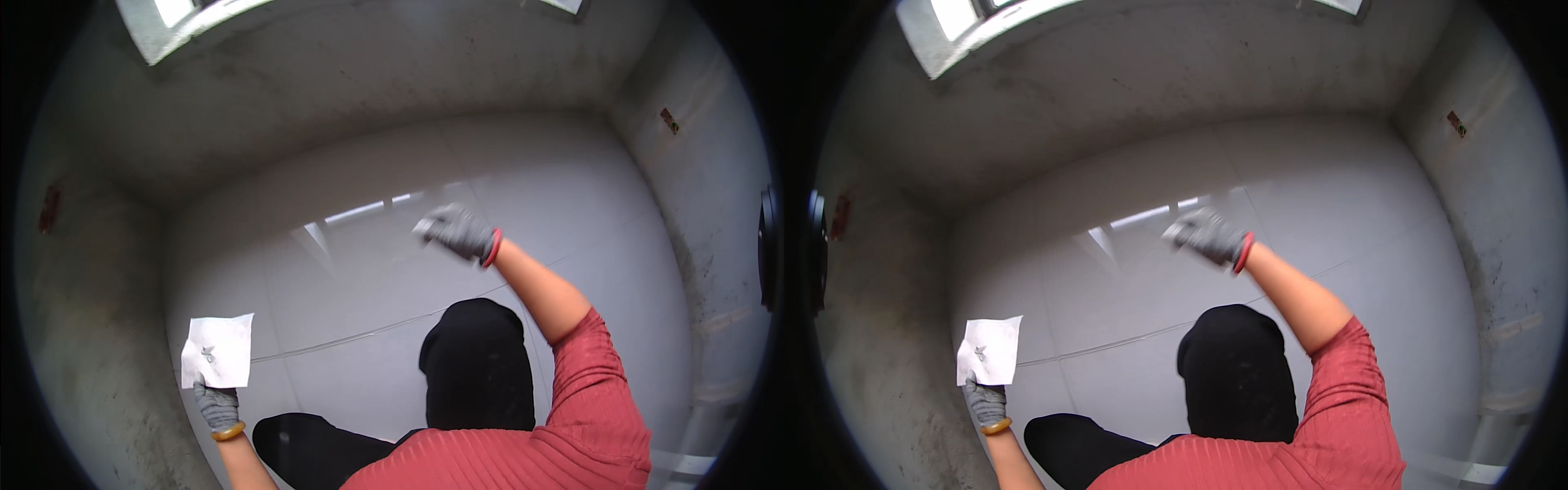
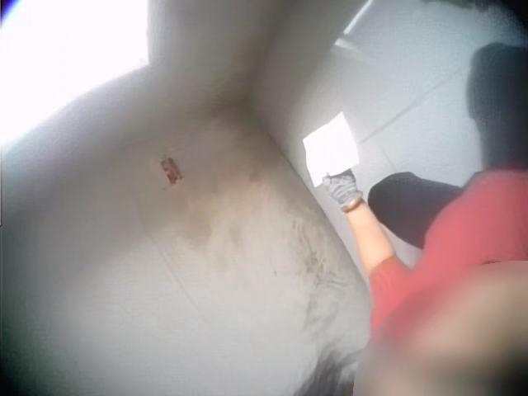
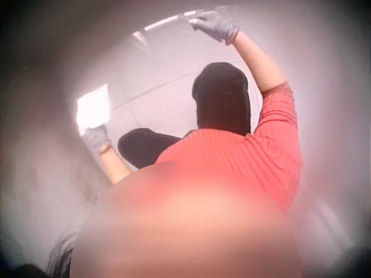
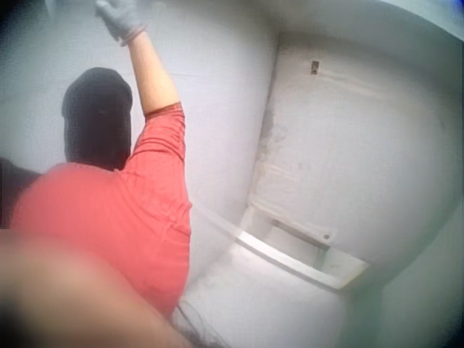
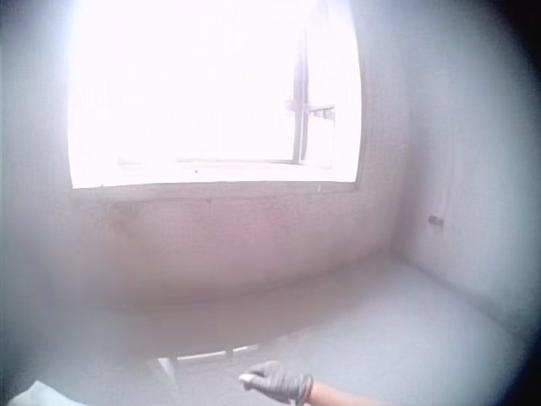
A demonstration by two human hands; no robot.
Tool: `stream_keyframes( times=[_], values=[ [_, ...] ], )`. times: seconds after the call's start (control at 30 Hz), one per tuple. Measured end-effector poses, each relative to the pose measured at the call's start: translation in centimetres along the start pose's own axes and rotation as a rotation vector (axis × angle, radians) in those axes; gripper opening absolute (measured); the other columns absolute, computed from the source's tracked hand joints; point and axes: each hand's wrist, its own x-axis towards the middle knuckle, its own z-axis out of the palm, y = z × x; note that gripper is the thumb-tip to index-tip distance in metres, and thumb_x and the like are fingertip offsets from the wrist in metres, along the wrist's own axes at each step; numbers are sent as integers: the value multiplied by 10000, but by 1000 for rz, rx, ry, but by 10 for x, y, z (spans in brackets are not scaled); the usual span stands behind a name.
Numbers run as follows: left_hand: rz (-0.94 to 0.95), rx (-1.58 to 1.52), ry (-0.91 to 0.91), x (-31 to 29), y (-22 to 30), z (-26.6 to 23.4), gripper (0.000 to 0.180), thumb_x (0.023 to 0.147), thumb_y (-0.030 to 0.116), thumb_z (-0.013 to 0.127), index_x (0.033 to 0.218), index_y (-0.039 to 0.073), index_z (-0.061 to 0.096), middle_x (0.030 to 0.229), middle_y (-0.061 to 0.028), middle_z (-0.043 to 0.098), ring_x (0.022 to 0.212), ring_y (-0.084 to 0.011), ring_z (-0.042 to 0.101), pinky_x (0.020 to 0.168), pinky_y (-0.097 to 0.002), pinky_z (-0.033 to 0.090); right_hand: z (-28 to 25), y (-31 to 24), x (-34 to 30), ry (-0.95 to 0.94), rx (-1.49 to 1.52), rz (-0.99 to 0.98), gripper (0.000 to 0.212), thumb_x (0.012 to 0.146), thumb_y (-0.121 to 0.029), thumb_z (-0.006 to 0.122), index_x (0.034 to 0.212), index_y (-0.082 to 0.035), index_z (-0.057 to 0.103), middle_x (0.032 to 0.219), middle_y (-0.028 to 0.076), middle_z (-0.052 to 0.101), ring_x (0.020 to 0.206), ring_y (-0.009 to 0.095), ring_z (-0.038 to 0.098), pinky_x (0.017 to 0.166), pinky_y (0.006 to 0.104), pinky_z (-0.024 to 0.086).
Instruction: The person kneels on a tiled floor and uses a small metal scraper to remove residue from the grout lines between tiles. They wipe the scraped material onto a white paper towel held in the other hand, repeating the scrape-and-wipe cycle across multiple grout lines.
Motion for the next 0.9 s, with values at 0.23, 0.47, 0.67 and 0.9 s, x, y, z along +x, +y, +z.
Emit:
stream_keyframes(
  times=[0.23,0.47,0.67,0.9],
  values=[
    [-66,186,-23,-10,10,0,492,897,203,501,1343,34,380,1371,-121,428,1250,-279,411,1076,-445,300,-23,186,-38,318,345,426,371,831,-410,625,754,-47,620,598,-17,482,534,83,395,498,252,328],
    [29,313,-1,-2,10,0,431,885,169,513,1284,21,443,1294,-129,504,1186,-276,475,1041,-432,350,-15,283,-84,169,297,588,358,853,-394,597,745,-53,610,601,-18,493,557,79,421,517,255,347],
    [27,204,11,-6,12,-5,445,896,197,495,1293,5,440,1320,-134,489,1212,-268,460,1063,-412,319,3,303,-88,74,176,651,339,849,-383,604,727,-67,609,586,-28,483,504,80,383,473,258,315],
    [-95,120,-82,12,9,-15,491,864,170,501,1320,17,403,1333,-135,470,1219,-291,444,1053,-449,314,86,230,-38,92,365,658,327,845,-366,616,752,-54,597,572,-28,471,473,69,355,440,236,284]
  ],
)
